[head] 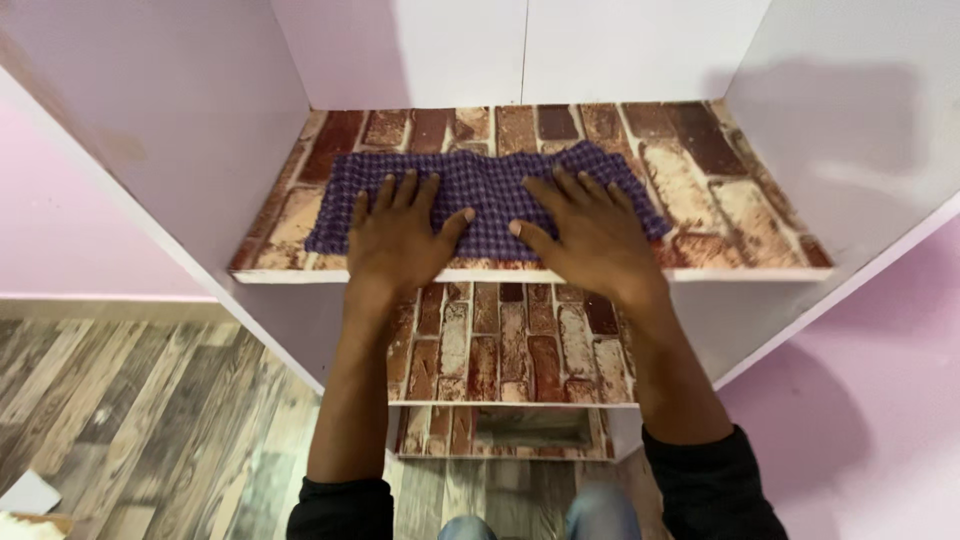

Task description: The person wipes a tiled countertop, the interior shelves of a small white unit, and a wooden surface with a purple cloth by hand.

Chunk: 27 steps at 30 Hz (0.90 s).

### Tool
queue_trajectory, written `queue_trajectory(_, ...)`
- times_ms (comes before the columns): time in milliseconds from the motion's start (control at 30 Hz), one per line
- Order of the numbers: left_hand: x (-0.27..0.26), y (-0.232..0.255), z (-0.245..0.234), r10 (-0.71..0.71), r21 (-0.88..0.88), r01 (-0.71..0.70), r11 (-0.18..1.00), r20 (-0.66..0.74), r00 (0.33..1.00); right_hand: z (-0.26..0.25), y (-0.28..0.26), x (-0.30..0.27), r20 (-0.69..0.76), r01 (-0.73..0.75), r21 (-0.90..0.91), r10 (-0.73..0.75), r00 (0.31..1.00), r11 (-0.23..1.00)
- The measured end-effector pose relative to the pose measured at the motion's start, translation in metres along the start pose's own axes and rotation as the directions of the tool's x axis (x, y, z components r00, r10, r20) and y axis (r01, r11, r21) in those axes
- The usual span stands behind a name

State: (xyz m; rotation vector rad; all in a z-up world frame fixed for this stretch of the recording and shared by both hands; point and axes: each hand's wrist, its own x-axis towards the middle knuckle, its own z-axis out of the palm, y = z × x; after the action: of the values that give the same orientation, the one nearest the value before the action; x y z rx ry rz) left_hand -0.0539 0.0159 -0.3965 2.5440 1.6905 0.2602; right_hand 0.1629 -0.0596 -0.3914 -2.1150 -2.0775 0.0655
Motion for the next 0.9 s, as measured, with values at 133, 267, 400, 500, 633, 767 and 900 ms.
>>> queue_trajectory(133, -0.01, -0.001, 0.002, 0.02, -0.009, -0.02, 1.0, -0.035, 0.999, 0.004, 0.001, -0.007, -0.094, 0.047, 0.017, -0.045, 0.995, 0.999)
queue_trajectory(267, -0.007, -0.006, 0.012, 0.082, -0.006, -0.083, 0.997, -0.069, 0.994, 0.019, 0.006, -0.004, -0.088, 0.035, -0.013, -0.036, 0.995, 0.999)
queue_trajectory(400, 0.005, -0.004, -0.001, 0.076, 0.046, -0.078, 0.996, 0.059, 0.995, 0.005, 0.005, 0.01, 0.054, 0.09, -0.029, -0.088, 0.995, 0.996)
queue_trajectory(500, 0.024, 0.001, -0.009, 0.049, 0.068, -0.064, 0.996, 0.195, 0.98, -0.001, 0.004, 0.027, 0.185, 0.025, 0.003, -0.025, 0.982, 1.0)
queue_trajectory(633, 0.051, 0.008, -0.001, -0.014, 0.07, -0.005, 0.998, 0.269, 0.963, 0.003, 0.009, 0.051, 0.191, -0.007, 0.004, 0.006, 0.982, 1.0)
queue_trajectory(767, 0.076, 0.017, 0.009, 0.009, 0.016, -0.013, 1.0, 0.198, 0.98, 0.013, 0.034, 0.069, 0.199, -0.035, 0.0, 0.034, 0.979, 0.999)
queue_trajectory(900, 0.068, 0.029, 0.014, 0.004, 0.005, -0.005, 1.0, 0.176, 0.984, 0.008, 0.081, 0.068, 0.22, -0.086, 0.054, 0.072, 0.973, 0.995)
